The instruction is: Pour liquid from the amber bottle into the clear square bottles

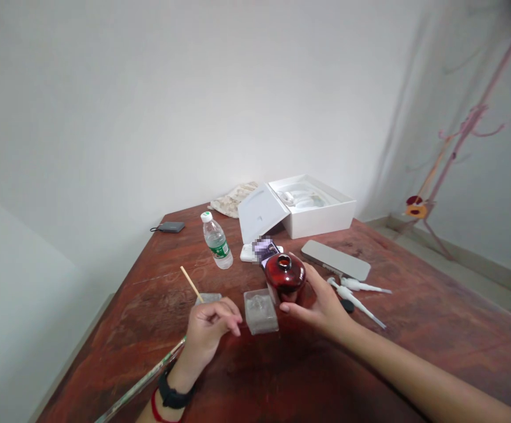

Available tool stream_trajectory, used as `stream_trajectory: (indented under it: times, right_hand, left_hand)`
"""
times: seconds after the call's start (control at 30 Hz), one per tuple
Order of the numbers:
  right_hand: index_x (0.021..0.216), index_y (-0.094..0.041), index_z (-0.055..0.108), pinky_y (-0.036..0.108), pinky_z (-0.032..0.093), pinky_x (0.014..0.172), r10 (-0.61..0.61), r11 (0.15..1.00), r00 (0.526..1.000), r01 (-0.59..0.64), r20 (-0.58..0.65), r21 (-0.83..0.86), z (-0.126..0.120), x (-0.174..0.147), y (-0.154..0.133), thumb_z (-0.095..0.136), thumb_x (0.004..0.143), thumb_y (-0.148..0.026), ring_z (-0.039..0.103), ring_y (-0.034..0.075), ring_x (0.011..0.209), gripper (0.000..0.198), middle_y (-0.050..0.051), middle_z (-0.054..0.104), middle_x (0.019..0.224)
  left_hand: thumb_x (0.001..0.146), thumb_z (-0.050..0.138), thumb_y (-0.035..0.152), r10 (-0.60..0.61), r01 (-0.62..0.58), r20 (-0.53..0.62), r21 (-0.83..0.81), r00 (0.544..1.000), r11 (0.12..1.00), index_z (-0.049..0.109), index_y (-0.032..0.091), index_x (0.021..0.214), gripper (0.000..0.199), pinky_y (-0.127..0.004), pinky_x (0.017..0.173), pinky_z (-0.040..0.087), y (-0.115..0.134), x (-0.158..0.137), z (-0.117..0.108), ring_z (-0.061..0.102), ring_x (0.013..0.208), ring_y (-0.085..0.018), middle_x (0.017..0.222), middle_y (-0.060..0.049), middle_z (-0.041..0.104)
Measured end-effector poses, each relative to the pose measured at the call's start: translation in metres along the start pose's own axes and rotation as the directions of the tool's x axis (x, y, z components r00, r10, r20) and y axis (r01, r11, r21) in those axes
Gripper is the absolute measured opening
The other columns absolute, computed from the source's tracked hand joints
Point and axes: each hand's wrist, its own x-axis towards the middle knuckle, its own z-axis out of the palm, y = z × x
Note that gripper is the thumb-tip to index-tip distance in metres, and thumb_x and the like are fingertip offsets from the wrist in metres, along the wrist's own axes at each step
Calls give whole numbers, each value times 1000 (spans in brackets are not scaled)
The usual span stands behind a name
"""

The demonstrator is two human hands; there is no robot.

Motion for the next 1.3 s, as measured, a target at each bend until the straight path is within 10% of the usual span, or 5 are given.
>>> stream_trajectory:
  times: [0.2,0.3,0.43,0.5,1.3]
  right_hand:
    - [155,-26,52,54,50,118,-86,992,996,85,8,90,-2,5,-6,90,84,-45,65,38,135,83,16,65,146]
    - [159,-25,48,55,51,117,-73,994,997,75,-29,74,-6,9,-6,89,84,-44,66,38,135,88,17,66,148]
    - [172,-24,30,58,49,120,-21,998,995,27,-97,63,-10,11,-3,89,85,-44,67,39,138,107,19,64,154]
    - [176,-25,15,62,47,122,8,996,997,-1,-76,93,-9,10,-1,88,86,-45,66,39,139,117,20,64,155]
    - [172,-33,5,65,52,119,49,996,994,-57,101,74,-16,17,20,76,96,-48,60,41,145,105,21,50,164]
  left_hand:
    - [83,97,43,249,-256,-384,35,889,966,74,28,100,33,-23,73,58,40,26,-82,68,71,-11,82,6,76]
    - [90,87,41,50,-61,-705,9,708,998,59,37,122,43,-26,79,61,33,35,-126,71,81,-11,117,4,76]
    - [100,65,37,-114,127,-742,-38,661,991,55,28,109,16,-27,70,60,2,39,-153,71,75,-14,114,-4,75]
    - [86,74,17,-147,191,-747,-28,649,981,50,31,119,43,-24,68,58,-15,39,-151,70,70,-12,110,-1,74]
    - [79,72,39,21,151,-436,357,900,922,64,22,123,47,-30,66,54,-63,24,-91,70,63,-21,80,0,77]
